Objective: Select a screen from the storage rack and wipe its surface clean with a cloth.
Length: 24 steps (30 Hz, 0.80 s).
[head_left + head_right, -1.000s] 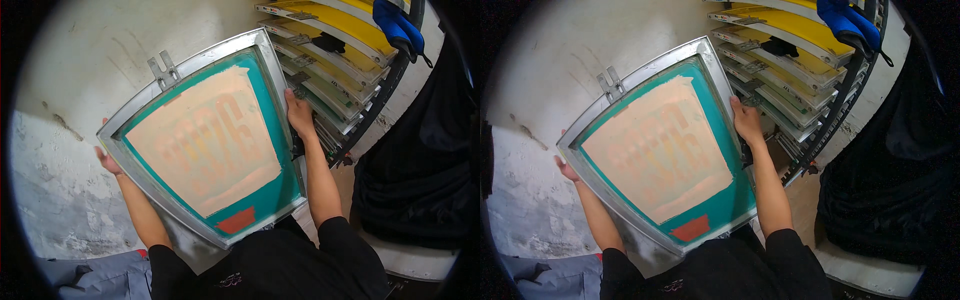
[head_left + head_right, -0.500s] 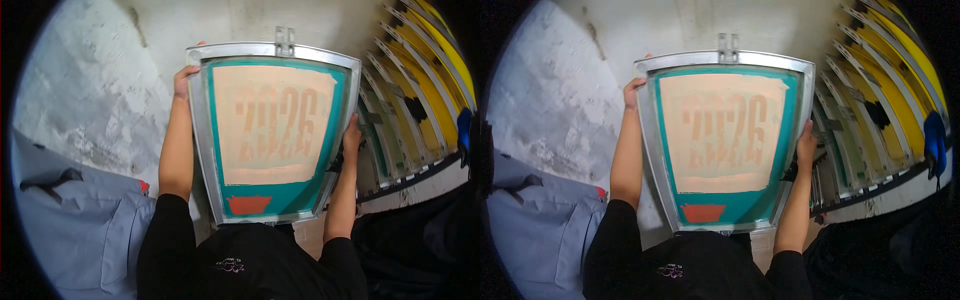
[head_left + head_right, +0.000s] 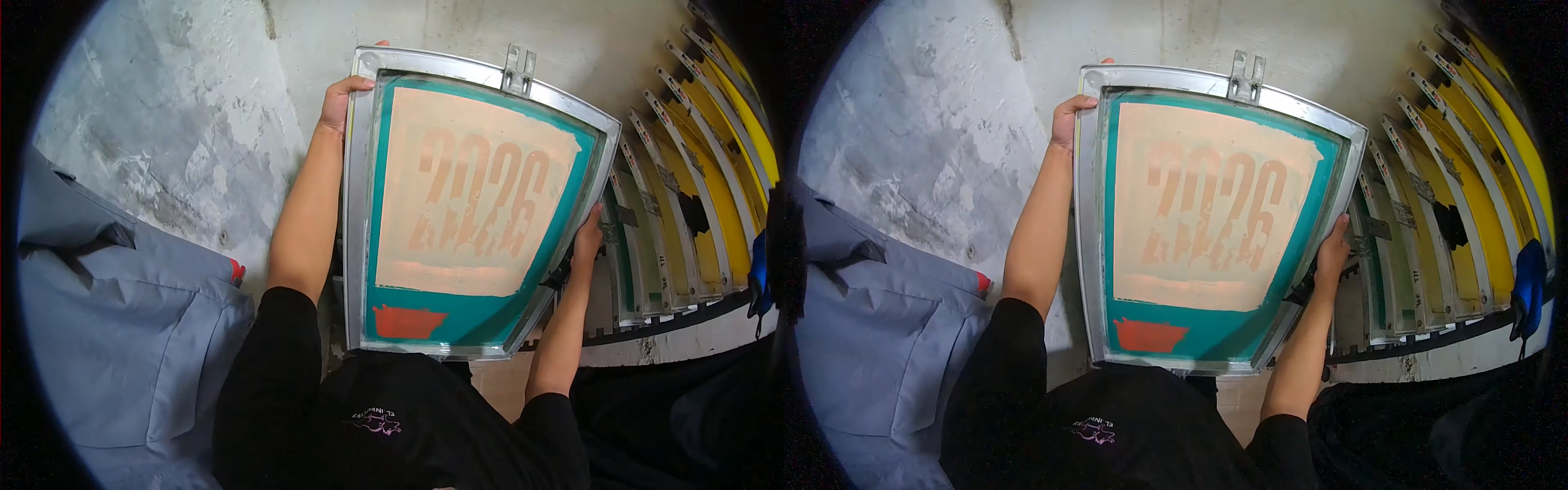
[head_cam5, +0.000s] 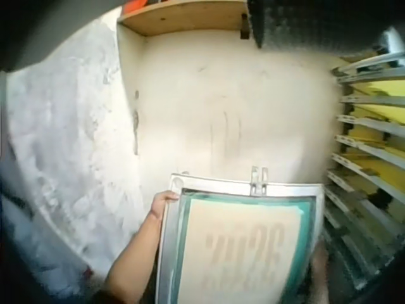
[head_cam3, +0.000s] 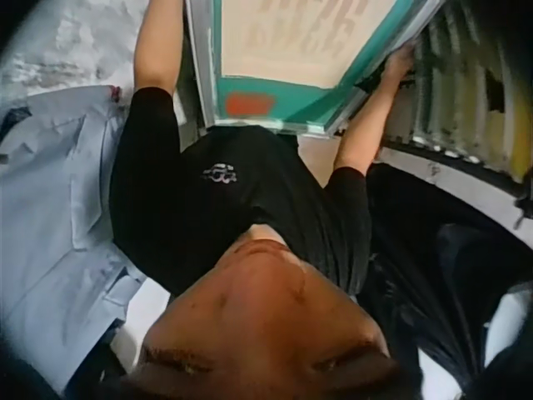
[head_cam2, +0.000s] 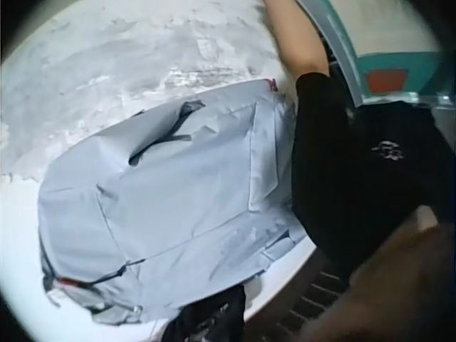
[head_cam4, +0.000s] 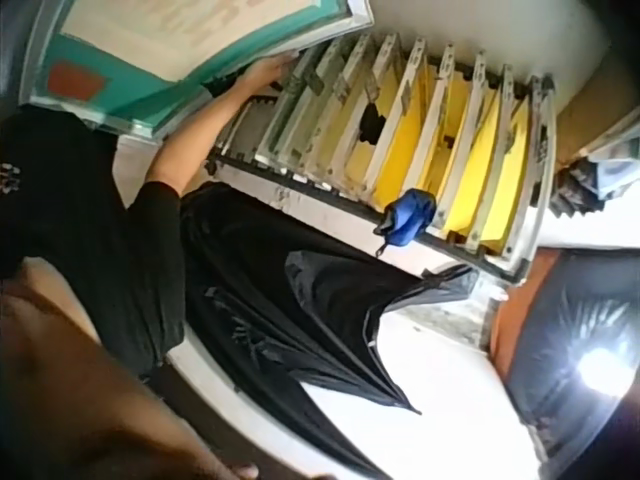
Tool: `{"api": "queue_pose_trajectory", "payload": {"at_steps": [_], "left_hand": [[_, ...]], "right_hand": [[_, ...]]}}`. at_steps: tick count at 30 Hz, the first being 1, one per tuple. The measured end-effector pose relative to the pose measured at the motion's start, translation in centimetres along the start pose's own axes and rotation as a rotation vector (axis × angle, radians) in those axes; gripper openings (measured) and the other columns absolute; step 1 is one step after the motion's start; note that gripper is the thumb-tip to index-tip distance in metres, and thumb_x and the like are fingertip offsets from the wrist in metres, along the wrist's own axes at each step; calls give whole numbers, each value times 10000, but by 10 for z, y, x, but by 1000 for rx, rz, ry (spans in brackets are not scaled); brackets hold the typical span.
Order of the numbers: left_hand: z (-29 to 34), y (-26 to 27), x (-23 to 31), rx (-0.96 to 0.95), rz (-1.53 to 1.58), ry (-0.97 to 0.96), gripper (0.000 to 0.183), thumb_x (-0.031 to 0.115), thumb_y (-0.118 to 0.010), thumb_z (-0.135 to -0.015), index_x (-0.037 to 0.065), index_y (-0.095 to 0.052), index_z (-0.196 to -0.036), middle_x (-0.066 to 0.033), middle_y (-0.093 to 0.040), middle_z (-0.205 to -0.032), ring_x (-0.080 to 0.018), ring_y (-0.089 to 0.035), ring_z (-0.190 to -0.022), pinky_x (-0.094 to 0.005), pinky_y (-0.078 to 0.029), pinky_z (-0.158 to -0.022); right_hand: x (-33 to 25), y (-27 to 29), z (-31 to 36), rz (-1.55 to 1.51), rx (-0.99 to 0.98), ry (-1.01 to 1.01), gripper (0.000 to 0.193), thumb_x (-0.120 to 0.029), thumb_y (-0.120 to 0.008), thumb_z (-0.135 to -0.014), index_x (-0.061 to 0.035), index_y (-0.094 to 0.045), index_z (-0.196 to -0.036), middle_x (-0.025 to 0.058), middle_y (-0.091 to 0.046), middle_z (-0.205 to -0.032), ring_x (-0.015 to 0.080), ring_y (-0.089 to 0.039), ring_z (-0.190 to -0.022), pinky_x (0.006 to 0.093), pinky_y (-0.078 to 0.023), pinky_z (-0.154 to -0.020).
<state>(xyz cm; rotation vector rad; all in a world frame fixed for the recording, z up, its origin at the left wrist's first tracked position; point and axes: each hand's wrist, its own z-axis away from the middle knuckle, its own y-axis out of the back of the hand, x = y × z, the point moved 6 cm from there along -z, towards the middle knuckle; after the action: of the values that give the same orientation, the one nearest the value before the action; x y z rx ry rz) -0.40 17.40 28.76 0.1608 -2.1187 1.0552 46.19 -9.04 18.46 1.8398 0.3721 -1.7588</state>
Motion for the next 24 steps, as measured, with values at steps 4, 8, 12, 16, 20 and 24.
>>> {"api": "queue_pose_trajectory", "payload": {"at_steps": [4, 8, 12, 16, 20, 24], "left_hand": [[0, -3, -3, -14, 2, 6, 764, 112, -556, -849, 68, -356, -1584, -197, -570, -1414, -298, -620, -1154, -409, -499, -1012], [1, -5, -4, -27, 3, 7, 767, 104, -558, -846, 74, -357, -1585, -198, -580, -1397, -293, -636, -1122, -403, -517, -987], [2, -7, -6, -32, 1, 11, 770, 96, -560, -842, 80, -358, -1585, -198, -590, -1381, -289, -651, -1091, -398, -535, -962], [4, -10, -4, -40, 0, 8, 774, 88, -561, -839, 87, -359, -1586, -198, -601, -1365, -284, -666, -1060, -393, -552, -937], [6, -13, -3, -52, 3, 9, 777, 80, -563, -836, 93, -359, -1586, -199, -611, -1348, -280, -682, -1028, -387, -570, -912], [7, -18, -3, -81, 12, 10, 782, 71, -565, -833, 99, -360, -1587, -199, -621, -1332, -275, -697, -997, -382, -588, -887]], "right_hand": [[3, 2, 0, -6, 5, -25, 963, -769, -454, -974, 110, -627, -1329, 233, -664, -1315, 321, -626, -1196, 397, -448, -1030], [3, 1, 4, -57, -12, -21, 952, -765, -466, -972, 93, -612, -1357, 228, -650, -1341, 322, -614, -1212, 399, -446, -1034], [7, 2, 3, -56, 9, -14, 932, -755, -470, -978, 79, -607, -1371, 220, -653, -1338, 321, -615, -1209, 401, -447, -1033], [16, 3, -7, -41, 23, -4, 902, -734, -482, -987, 81, -630, -1343, 215, -666, -1315, 314, -625, -1187, 402, -451, -1026], [14, 11, 6, 2, 192, 198, 677, -574, -614, -1000, 56, -703, -1229, 214, -693, -1263, 302, -653, -1129, 416, -497, -957], [-33, 20, 64, -104, 643, 587, 376, -232, -696, -1008, 29, -675, -1277, 187, -729, -1177, 253, -691, -1018, 387, -555, -871]]}}
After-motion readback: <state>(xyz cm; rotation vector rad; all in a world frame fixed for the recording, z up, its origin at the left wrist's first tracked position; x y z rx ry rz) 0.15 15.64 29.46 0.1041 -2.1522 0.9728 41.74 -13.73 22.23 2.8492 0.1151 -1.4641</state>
